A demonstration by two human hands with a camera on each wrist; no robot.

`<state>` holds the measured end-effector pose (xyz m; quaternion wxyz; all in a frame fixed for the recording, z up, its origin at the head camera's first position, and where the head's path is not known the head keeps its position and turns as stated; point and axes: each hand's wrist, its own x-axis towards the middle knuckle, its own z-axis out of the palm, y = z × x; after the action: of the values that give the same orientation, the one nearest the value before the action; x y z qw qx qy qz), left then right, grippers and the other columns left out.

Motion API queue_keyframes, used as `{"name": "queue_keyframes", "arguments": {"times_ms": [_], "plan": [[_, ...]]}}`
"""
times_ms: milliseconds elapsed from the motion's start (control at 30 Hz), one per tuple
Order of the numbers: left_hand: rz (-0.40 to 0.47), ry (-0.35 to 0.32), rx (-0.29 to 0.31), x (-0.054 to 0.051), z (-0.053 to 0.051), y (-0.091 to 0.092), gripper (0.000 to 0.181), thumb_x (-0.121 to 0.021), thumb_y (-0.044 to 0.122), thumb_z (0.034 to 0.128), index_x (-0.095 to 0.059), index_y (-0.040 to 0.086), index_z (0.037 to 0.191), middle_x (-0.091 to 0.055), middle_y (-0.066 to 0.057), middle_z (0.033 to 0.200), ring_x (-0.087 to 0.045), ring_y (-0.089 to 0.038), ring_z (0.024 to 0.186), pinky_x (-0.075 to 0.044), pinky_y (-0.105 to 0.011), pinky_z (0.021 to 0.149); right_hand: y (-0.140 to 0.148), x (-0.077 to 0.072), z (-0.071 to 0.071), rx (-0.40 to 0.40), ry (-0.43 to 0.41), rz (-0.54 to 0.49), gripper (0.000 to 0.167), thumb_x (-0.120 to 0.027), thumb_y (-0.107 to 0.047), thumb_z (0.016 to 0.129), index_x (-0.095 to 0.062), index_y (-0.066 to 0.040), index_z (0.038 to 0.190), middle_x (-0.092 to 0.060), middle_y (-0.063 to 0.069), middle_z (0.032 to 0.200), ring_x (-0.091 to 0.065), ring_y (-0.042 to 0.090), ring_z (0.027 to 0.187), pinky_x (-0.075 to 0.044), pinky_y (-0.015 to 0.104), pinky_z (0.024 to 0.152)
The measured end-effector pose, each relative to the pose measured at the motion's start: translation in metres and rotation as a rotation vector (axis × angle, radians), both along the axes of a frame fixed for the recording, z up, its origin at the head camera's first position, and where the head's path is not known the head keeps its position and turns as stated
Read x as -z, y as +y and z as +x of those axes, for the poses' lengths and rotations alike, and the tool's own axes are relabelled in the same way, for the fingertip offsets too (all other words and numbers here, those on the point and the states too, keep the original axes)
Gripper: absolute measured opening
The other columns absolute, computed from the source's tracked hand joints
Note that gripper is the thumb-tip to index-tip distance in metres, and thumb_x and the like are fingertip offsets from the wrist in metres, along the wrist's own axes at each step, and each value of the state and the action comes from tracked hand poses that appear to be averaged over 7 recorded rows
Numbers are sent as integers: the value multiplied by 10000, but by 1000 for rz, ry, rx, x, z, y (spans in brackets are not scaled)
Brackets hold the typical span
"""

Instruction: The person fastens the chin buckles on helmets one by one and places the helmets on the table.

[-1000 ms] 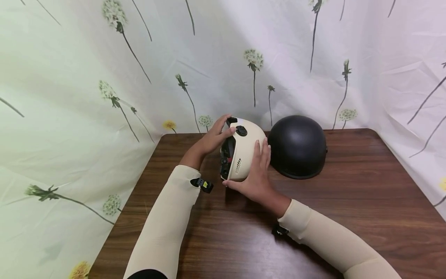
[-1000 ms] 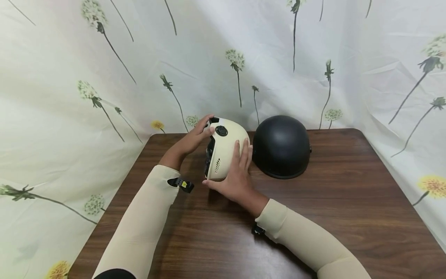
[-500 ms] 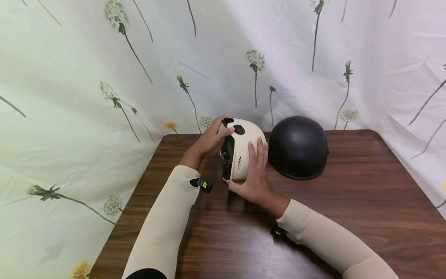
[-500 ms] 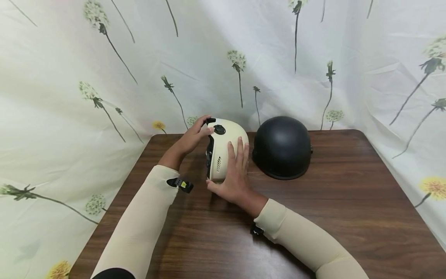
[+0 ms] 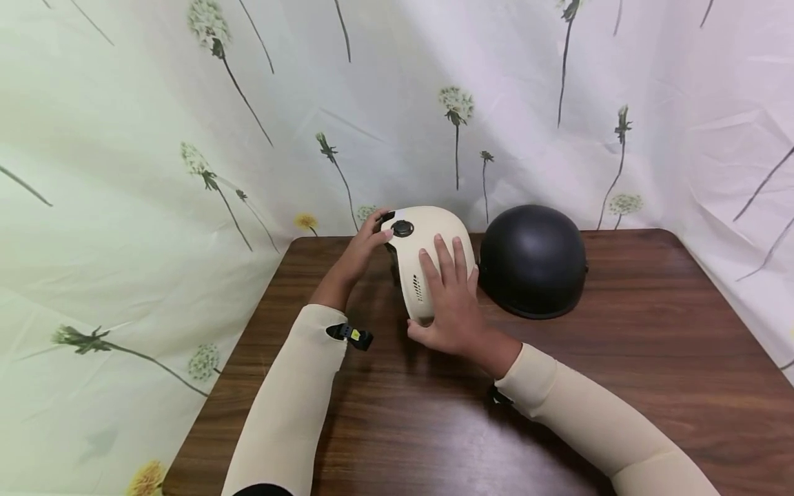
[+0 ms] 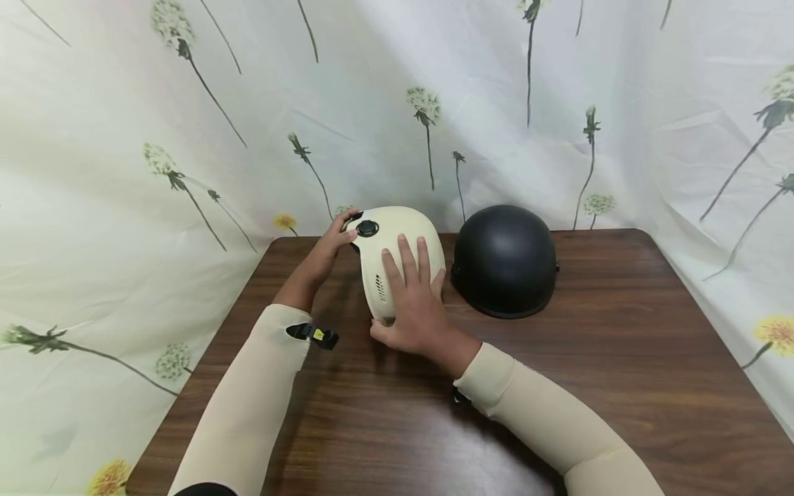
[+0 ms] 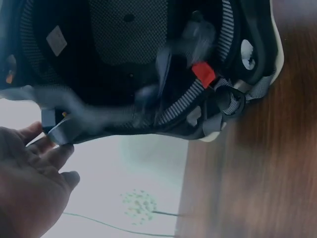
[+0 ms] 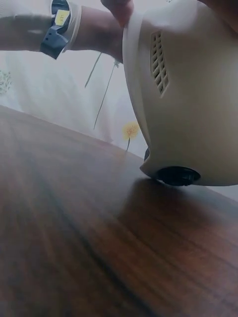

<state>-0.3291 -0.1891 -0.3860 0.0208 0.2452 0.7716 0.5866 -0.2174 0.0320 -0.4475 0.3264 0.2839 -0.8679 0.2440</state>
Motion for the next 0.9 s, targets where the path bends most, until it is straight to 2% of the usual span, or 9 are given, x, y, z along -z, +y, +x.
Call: {"name": "queue_keyframes", "arguments": {"times_ms": [200,367,500,667,767,900], "plan": [[74,-42,-25,11,-4,-8,790,-464,352,974,-201,54,1657,-304,-209,1665,-213,-323,1571,-125,-556,1267,1,-7,-4,-2,42,121,1223,-817,-507,690,-208,-141,1685,-42,165,1763,47,431,1613,-213,927,974],[105,-44,-16,29,-4,-17,769,-382,358,991,-177,57,1668,-217,-176,1698,-108,-315,1601,-56,-584,1269,1,-12,-6,-12,61,219,1159,-788,-525,719,-249,-166,1680,-59,143,1766,34,391,1623,-204,926,978],[139,-25,-1,39,-5,-22,713,-315,352,1023,-187,80,1669,-222,-142,1704,-138,-282,1596,-65,-587,1270,-1,-12,-8,-37,63,235,1134,-790,-534,753,-259,-140,1674,-70,122,1769,19,350,1630,-184,916,1004],[195,-18,3,42,-6,-22,683,-283,329,1032,-207,101,1672,-281,-162,1686,-232,-277,1563,-93,-550,1274,-1,-10,-12,-63,80,200,1096,-811,-533,768,-312,-110,1647,-125,134,1759,-45,321,1633,-155,883,1068],[212,-40,-19,45,-5,-22,708,-266,321,1007,-210,89,1673,-324,-199,1656,-305,-304,1508,-138,-531,1256,0,-8,-13,-85,97,190,1074,-824,-540,762,-353,-107,1624,-167,144,1747,-81,316,1630,-146,864,1095],[238,-63,-62,47,-2,-22,730,-245,285,977,-222,65,1673,-325,-202,1670,-306,-330,1502,-167,-542,1235,1,-5,-14,-99,119,190,1093,-840,-544,756,-349,-96,1623,-191,129,1744,-106,298,1630,-119,824,1142]]}}
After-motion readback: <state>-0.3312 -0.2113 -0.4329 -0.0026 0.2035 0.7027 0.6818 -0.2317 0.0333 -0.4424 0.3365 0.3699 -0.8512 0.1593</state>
